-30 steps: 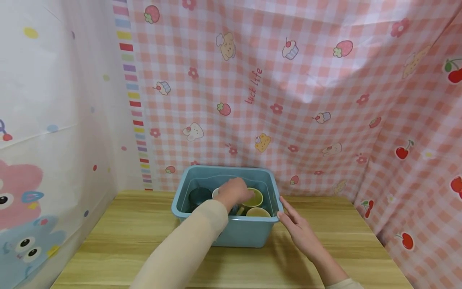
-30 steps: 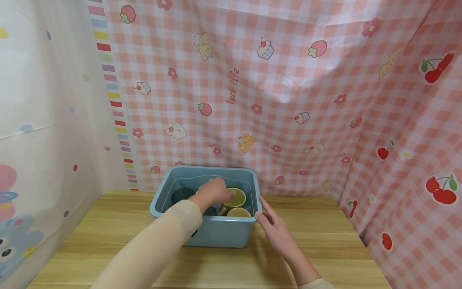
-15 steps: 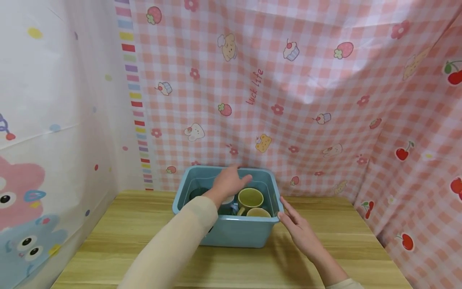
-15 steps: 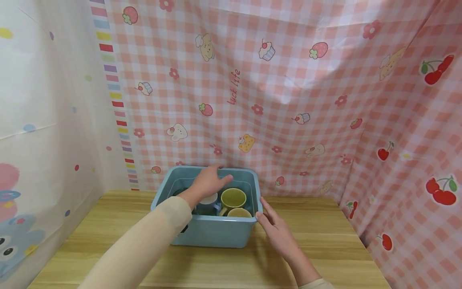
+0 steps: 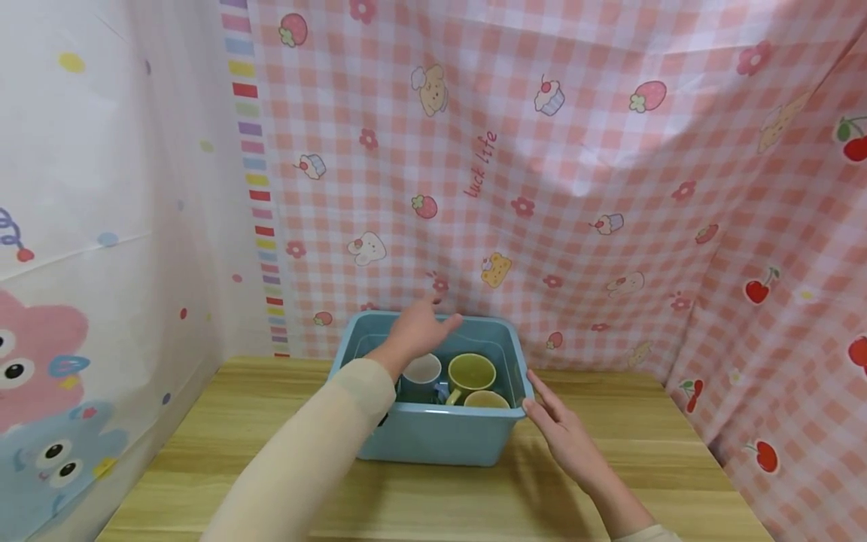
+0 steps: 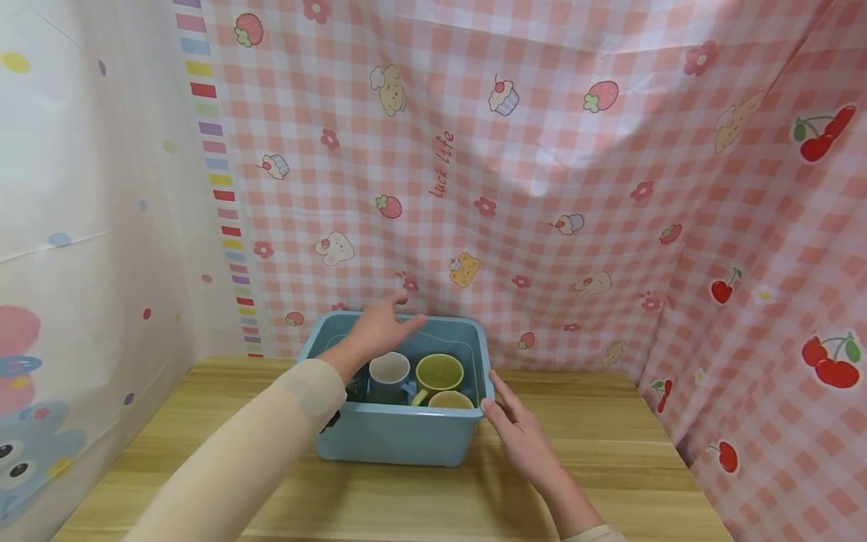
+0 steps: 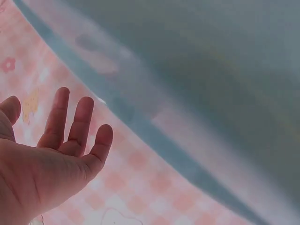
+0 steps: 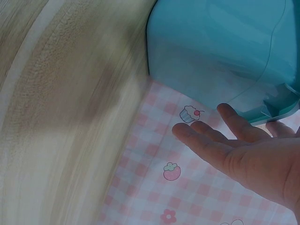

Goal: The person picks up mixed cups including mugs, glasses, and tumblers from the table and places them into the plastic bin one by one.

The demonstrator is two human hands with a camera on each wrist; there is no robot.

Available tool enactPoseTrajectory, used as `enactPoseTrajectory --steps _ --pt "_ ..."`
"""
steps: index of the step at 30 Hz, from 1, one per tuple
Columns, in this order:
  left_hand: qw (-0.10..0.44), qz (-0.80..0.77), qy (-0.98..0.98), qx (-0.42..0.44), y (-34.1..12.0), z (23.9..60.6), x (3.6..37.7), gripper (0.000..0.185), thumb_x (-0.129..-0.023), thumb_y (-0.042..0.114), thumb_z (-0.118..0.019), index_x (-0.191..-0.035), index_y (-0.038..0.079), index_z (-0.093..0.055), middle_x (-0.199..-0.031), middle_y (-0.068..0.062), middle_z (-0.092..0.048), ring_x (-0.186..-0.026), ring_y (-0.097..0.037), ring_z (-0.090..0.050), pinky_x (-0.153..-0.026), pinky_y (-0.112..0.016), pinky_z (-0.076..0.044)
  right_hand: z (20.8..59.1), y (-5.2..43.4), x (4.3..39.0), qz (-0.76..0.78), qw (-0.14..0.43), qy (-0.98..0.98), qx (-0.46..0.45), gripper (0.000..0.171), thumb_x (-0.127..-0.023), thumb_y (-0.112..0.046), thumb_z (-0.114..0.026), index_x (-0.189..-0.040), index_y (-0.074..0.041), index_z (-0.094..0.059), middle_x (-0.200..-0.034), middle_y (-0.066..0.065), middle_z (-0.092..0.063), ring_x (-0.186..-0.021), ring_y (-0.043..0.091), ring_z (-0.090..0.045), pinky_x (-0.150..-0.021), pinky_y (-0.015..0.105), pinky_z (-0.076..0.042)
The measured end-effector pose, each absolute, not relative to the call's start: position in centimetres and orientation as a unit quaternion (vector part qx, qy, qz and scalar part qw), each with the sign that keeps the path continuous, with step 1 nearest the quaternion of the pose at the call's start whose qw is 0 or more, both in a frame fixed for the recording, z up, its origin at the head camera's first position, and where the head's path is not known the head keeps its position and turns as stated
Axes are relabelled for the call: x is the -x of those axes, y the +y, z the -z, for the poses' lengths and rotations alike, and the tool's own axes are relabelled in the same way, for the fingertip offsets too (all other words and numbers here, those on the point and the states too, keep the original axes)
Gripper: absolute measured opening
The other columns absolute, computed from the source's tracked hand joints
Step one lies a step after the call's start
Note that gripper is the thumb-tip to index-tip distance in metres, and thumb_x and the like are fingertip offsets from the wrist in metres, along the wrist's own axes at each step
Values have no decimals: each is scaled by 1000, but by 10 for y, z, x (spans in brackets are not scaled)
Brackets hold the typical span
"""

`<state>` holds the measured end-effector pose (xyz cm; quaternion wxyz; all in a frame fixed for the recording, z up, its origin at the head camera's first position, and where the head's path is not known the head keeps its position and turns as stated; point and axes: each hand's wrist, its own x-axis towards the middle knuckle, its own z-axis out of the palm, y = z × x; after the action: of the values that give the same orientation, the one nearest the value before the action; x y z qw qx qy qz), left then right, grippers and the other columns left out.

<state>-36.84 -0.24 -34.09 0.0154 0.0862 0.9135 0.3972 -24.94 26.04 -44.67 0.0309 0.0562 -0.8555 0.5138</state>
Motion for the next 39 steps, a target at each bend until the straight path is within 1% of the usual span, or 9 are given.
enactPoseTrajectory --steps 3,8,10,16,23,28,31,34,39 --pt "15 -393 916 -78 -11 336 367 73 -105 49 -65 -165 14 -40 -166 -12 -50 -146 -36 -55 -121 -56 -47 446 260 250 -514 30 -856 -55 62 -112 -48 -51 -169 -32 -33 -157 21 -58 -148 40 -54 -122 66 -41" --pt "-2 -387 919 -69 -29 331 368 72 -106 49 -65 -163 12 -43 -159 -14 -56 -139 -35 -61 -118 -55 -50 446 259 250 -514 30 -856 -57 62 -112 -47 -52 -169 -32 -33 -157 20 -58 -148 40 -54 -122 65 -41" --pt "-9 -387 919 -68 -35 330 369 72 -105 49 -66 -162 11 -44 -158 -16 -57 -137 -35 -62 -117 -54 -51 446 259 250 -513 31 -856 -58 62 -112 -47 -52 -169 -32 -33 -158 20 -57 -148 39 -54 -122 65 -41" --pt "-15 -392 917 -68 -51 329 374 73 -105 48 -66 -162 10 -43 -165 -16 -49 -145 -38 -55 -119 -57 -49 446 260 250 -510 28 -857 -59 62 -112 -48 -51 -169 -32 -32 -164 20 -49 -150 40 -52 -122 65 -41" --pt "-22 -392 917 -71 -71 326 371 71 -106 47 -65 -161 8 -44 -163 -18 -51 -142 -38 -57 -120 -56 -49 448 259 250 -514 30 -855 -61 62 -112 -46 -52 -169 -30 -33 -159 20 -55 -149 40 -53 -123 64 -40" --pt "-21 -382 921 -71 -85 321 367 72 -106 47 -64 -162 8 -42 -154 -20 -60 -136 -37 -63 -116 -55 -52 447 261 249 -513 28 -856 -62 63 -113 -47 -51 -170 -30 -31 -167 19 -47 -150 41 -51 -123 65 -40" --pt "-19 -386 919 -74 -92 317 365 73 -106 46 -64 -164 9 -39 -154 -21 -59 -136 -37 -63 -114 -55 -54 447 262 248 -511 24 -857 -64 63 -113 -47 -50 -170 -30 -30 -170 18 -42 -151 41 -50 -123 66 -39" --pt "-18 -395 916 -66 -100 314 363 73 -107 46 -64 -165 11 -37 -157 -21 -57 -139 -38 -62 -113 -56 -54 446 262 247 -508 23 -858 -64 63 -113 -47 -50 -170 -31 -30 -168 18 -45 -151 41 -50 -123 67 -39" --pt "-29 -399 915 -61 -116 307 358 72 -108 42 -63 -166 11 -35 -158 -23 -56 -140 -40 -62 -112 -57 -54 445 261 249 -509 24 -858 -66 63 -113 -47 -50 -170 -30 -30 -163 19 -52 -151 42 -50 -123 67 -38"
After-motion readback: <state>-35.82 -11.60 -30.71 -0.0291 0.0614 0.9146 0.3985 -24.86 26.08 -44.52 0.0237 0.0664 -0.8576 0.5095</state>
